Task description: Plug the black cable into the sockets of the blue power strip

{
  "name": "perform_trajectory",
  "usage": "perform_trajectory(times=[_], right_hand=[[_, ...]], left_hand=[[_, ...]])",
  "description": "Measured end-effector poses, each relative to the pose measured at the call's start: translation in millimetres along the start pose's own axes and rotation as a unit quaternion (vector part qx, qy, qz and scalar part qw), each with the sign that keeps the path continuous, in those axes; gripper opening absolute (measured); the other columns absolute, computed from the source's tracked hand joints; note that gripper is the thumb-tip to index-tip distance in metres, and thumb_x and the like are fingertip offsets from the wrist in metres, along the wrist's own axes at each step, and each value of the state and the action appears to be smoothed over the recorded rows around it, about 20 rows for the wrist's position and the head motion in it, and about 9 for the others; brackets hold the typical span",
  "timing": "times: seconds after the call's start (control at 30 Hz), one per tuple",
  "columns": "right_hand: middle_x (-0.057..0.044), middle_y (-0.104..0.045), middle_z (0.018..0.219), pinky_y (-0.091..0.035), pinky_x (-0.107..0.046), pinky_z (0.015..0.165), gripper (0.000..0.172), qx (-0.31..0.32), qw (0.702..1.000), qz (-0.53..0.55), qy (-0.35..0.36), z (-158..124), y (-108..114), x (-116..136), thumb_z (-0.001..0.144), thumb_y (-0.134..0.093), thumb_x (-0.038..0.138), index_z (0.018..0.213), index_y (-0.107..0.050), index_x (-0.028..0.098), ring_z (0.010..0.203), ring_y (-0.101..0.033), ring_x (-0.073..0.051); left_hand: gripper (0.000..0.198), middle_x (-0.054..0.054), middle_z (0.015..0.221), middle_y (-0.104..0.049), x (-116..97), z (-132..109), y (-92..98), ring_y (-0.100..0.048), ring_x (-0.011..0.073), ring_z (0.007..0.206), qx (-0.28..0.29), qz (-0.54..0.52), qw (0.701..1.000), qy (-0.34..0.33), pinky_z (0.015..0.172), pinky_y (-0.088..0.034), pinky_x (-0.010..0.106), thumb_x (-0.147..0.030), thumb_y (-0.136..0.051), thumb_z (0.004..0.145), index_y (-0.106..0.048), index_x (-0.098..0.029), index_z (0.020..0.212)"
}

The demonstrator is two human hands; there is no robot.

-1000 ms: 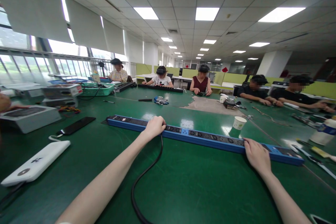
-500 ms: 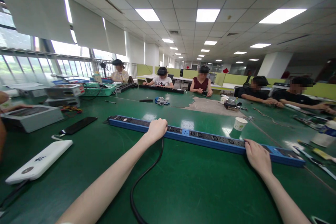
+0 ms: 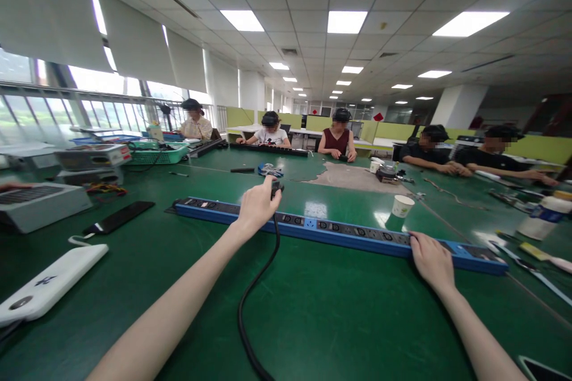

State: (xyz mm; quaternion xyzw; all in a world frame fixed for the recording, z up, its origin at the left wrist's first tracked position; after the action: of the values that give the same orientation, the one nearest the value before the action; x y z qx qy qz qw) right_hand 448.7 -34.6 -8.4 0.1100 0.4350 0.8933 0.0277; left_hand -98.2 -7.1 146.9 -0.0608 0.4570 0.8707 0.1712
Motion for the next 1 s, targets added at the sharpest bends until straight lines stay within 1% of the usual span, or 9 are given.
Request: perform_trajectory(times=[0.07, 0.13, 0.2, 0.27, 0.37, 0.43, 0.57, 0.83, 1.0], right_hand=[[-0.009, -0.068, 0.137, -0.039, -0.045, 0.105, 0.054, 0.000, 1.000, -0.001, 0.001, 0, 0, 0, 0.105, -0.023, 0.044, 0.132, -0.066, 0.025, 0.129, -0.057, -0.028], [-0.009, -0.068, 0.137, -0.039, -0.044, 0.105, 0.054, -0.001, 1.000, -0.003, 0.001, 0, 0, 0, 0.105, -0.024, 0.043, 0.133, -0.066, 0.025, 0.129, -0.057, -0.028], [-0.009, -0.068, 0.138, -0.039, -0.044, 0.105, 0.053, -0.001, 1.000, -0.002, 0.002, -1, 1, 0, 0.105, -0.024, 0.043, 0.133, -0.066, 0.025, 0.129, -0.057, -0.028], [-0.009, -0.069, 0.138, -0.039, -0.044, 0.104, 0.052, -0.001, 1.000, -0.002, 0.002, 0, 1, 0, 0.105, -0.025, 0.042, 0.133, -0.066, 0.025, 0.128, -0.058, -0.027], [-0.008, -0.070, 0.136, -0.040, -0.043, 0.104, 0.050, -0.009, 1.000, -0.005, 0.005, 0, 1, 1, 0.104, -0.027, 0.040, 0.131, -0.067, 0.025, 0.127, -0.059, -0.027], [-0.008, -0.070, 0.134, -0.041, -0.042, 0.103, 0.049, -0.017, 1.000, -0.011, 0.012, 0, 2, 2, 0.104, -0.028, 0.039, 0.129, -0.067, 0.025, 0.125, -0.059, -0.027], [-0.008, -0.071, 0.133, -0.042, -0.041, 0.101, 0.047, -0.028, 0.999, -0.017, 0.020, 0, 3, 2, 0.104, -0.029, 0.038, 0.128, -0.068, 0.025, 0.124, -0.060, -0.027], [-0.007, -0.071, 0.134, -0.042, -0.042, 0.102, 0.046, -0.025, 1.000, -0.011, 0.011, 0, 0, -1, 0.103, -0.032, 0.038, 0.128, -0.068, 0.026, 0.126, -0.059, -0.026], [-0.008, -0.070, 0.136, -0.041, -0.043, 0.103, 0.048, -0.025, 1.000, -0.009, 0.007, 0, -1, -1, 0.104, -0.028, 0.040, 0.129, -0.067, 0.026, 0.126, -0.059, -0.026]], left_hand=[[0.043, 0.008, 0.099, -0.077, -13, -4, 5.2, -0.074, 0.0273, 0.095, 0.002, -0.046, 0.999, -0.013, 0.087, -0.049, 0.031, -0.042, -0.051, 0.103, -0.053, -0.023, 0.142], [0.036, 0.007, 0.100, -0.077, -27, -14, -3.1, -0.074, 0.0262, 0.095, 0.034, -0.070, 0.996, -0.033, 0.086, -0.049, 0.031, -0.042, -0.053, 0.103, -0.058, -0.025, 0.134], [0.031, 0.009, 0.102, -0.078, -39, -26, -21.6, -0.074, 0.0264, 0.097, 0.073, -0.075, 0.993, -0.058, 0.084, -0.049, 0.031, -0.041, -0.055, 0.101, -0.062, -0.024, 0.127], [0.028, 0.010, 0.102, -0.078, -48, -36, -43.2, -0.074, 0.0272, 0.097, 0.092, -0.076, 0.990, -0.081, 0.082, -0.050, 0.032, -0.041, -0.055, 0.101, -0.063, -0.024, 0.123], [0.025, 0.011, 0.101, -0.078, -54, -45, -69.1, -0.075, 0.0270, 0.095, 0.097, -0.078, 0.988, -0.090, 0.081, -0.050, 0.032, -0.040, -0.053, 0.103, -0.062, -0.023, 0.119], [0.024, 0.010, 0.101, -0.078, -56, -47, -78.6, -0.075, 0.0267, 0.095, 0.094, -0.074, 0.989, -0.091, 0.081, -0.051, 0.032, -0.038, -0.052, 0.103, -0.061, -0.022, 0.118], [0.023, 0.009, 0.099, -0.078, -60, -49, -84.0, -0.075, 0.0264, 0.094, 0.093, -0.050, 0.989, -0.100, 0.082, -0.052, 0.032, -0.037, -0.049, 0.106, -0.061, -0.023, 0.119], [0.024, 0.011, 0.093, -0.076, -82, -50, -80.9, -0.075, 0.0281, 0.091, 0.096, 0.019, 0.990, -0.106, 0.081, -0.053, 0.035, -0.034, -0.044, 0.107, -0.062, -0.019, 0.113], [0.022, 0.014, 0.092, -0.075, -102, -48, -83.5, -0.076, 0.0294, 0.091, 0.098, 0.043, 0.991, -0.084, 0.081, -0.053, 0.036, -0.022, -0.042, 0.105, -0.061, -0.014, 0.111]])
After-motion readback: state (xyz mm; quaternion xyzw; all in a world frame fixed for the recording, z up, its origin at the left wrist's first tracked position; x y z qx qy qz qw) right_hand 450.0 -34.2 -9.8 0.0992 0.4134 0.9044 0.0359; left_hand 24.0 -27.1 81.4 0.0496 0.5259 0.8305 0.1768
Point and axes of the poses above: each hand's wrist, its own z-axis towards the middle knuckle, its own y-axis out of the back of the hand, x = y × z, the point moved 2 cm from there along z, towards the middle knuckle
